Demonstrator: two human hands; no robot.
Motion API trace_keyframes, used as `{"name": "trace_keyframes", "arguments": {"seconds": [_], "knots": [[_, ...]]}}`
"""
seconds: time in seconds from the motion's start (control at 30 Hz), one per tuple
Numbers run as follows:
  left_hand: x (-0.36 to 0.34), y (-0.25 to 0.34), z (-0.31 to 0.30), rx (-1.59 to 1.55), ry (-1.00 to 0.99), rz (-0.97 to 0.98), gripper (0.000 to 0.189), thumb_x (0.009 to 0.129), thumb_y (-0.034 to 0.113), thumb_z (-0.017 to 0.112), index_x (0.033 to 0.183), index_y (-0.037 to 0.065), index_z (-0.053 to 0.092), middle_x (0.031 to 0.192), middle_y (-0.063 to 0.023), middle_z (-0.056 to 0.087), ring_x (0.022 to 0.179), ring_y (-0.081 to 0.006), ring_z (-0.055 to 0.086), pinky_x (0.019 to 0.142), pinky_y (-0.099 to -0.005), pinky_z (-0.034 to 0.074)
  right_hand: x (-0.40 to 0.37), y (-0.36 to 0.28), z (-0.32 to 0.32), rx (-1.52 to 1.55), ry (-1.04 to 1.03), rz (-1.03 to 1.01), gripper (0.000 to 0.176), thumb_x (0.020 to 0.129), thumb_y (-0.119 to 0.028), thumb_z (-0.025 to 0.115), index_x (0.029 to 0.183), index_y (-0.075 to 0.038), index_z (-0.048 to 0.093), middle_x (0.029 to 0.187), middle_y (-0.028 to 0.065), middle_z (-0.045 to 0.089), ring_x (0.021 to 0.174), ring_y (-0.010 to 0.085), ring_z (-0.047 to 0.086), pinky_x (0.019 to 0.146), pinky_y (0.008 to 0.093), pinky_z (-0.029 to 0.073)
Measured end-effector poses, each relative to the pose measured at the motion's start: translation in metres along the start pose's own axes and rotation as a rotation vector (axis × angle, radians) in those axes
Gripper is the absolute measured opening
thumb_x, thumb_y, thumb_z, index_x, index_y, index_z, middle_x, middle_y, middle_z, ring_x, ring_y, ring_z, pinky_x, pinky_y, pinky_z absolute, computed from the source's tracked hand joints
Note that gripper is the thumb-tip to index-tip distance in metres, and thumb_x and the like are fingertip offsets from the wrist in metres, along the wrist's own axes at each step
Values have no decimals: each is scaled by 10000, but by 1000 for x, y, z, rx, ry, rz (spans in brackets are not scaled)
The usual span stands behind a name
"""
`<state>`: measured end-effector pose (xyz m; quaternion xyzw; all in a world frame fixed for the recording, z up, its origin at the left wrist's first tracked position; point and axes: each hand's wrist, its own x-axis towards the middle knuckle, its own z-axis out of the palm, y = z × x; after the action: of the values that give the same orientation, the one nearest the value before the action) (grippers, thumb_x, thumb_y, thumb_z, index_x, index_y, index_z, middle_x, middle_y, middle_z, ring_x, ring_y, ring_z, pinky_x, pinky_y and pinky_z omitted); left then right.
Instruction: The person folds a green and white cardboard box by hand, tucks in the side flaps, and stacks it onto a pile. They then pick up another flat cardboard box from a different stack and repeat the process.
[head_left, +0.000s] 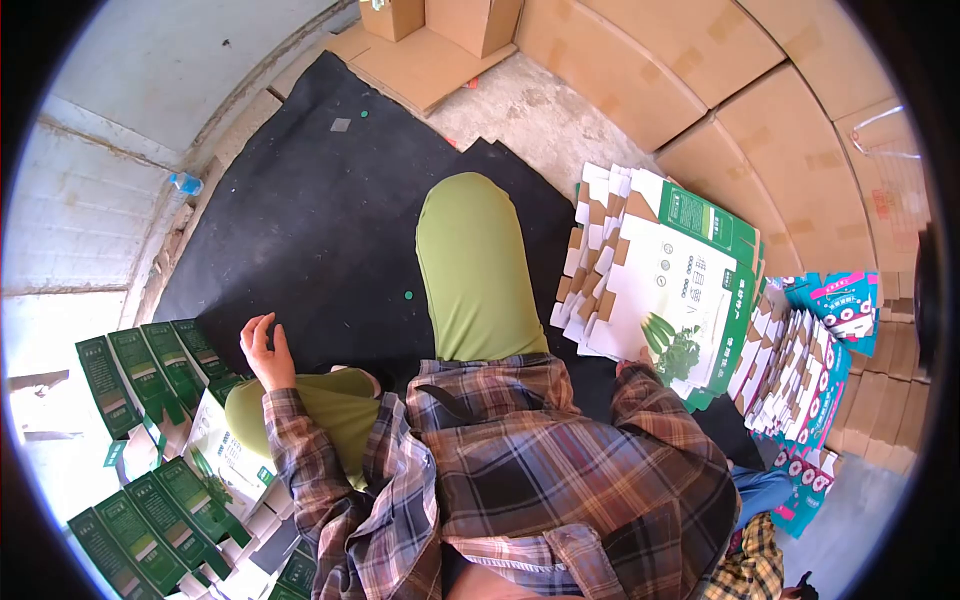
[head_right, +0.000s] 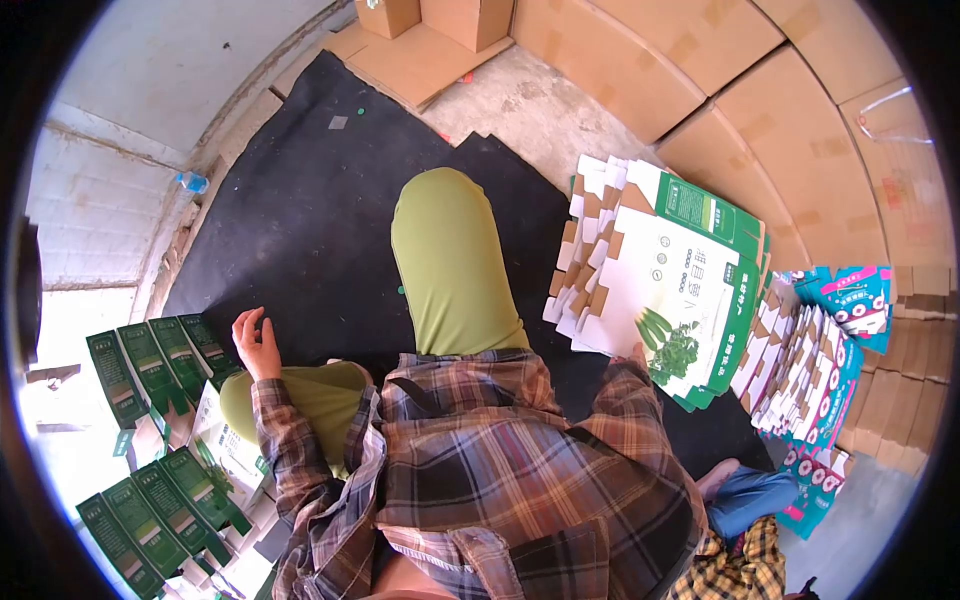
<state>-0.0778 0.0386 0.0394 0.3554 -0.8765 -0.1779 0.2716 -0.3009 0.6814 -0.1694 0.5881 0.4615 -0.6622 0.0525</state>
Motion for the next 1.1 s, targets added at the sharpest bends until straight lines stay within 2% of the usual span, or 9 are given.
{"name": "trace_keyframes", "arguments": {"seconds": [0.03,0.17,0.27,0.37,0.5,0.73,0.8,0.87,1.1], "knots": [[-1,2,0,-1,2,2,226,785,54,643,1008,90,650,1065,-58,557,968,-214,520,783,-322,441,10,1,-12,135,-378,57,424,830,-474,637,1085,-141,573,952,3,626,816,164,575,628,335,467],[1,4,-1,-109,-45,-78,207,804,46,623,1004,86,655,1062,-53,561,882,-167,558,649,-265,452,-18,-4,12,412,-261,-8,371,839,-441,632,1045,-136,584,888,-4,632,746,178,575,551,306,461],[1,7,1,-111,-62,-52,208,810,37,613,1007,88,660,1045,-45,570,851,-143,569,609,-240,443,-21,-7,22,400,-244,-33,332,821,-401,669,1038,-163,590,948,-23,624,856,157,564,603,286,461],[2,9,-1,-97,-61,-27,205,814,31,608,1007,81,659,1019,-39,579,832,-133,568,607,-232,440,-39,-14,32,322,-379,-47,283,846,-369,643,1040,-173,580,983,-17,626,902,165,567,748,363,461],[2,15,-6,-170,-62,-55,191,817,23,596,995,63,654,1012,-59,577,793,-145,566,609,-254,453,-61,-23,43,357,-557,-78,292,867,-342,623,1099,-179,558,1100,-7,613,1041,167,551,839,384,437],[5,11,-7,-211,-33,-61,179,828,16,596,992,52,657,976,-26,591,781,-96,551,600,-211,427,-115,-38,60,328,-758,-73,345,876,-324,611,1150,-125,545,1151,23,607,1084,178,551,890,375,443],[6,7,-6,-229,-41,-74,180,826,14,598,992,52,657,965,-24,594,779,-95,551,602,-210,428,-132,-35,69,289,-899,-15,368,883,-304,603,1182,-102,531,1187,42,595,1116,195,545,936,405,433],[6,8,-7,-248,-17,-77,185,818,14,601,989,54,658,963,-36,594,766,-112,560,603,-227,440,-153,-36,84,276,-886,2,372,889,-283,593,1199,-88,525,1203,60,588,1129,222,543,967,425,421],[8,7,-16,-338,25,-177,207,830,34,606,1028,74,650,969,-22,598,822,-111,588,665,-230,458,-227,-62,154,-46,-1283,-38,413,881,-217,584,1243,-40,495,1211,105,573,1136,268,538,977,437,414]]}}
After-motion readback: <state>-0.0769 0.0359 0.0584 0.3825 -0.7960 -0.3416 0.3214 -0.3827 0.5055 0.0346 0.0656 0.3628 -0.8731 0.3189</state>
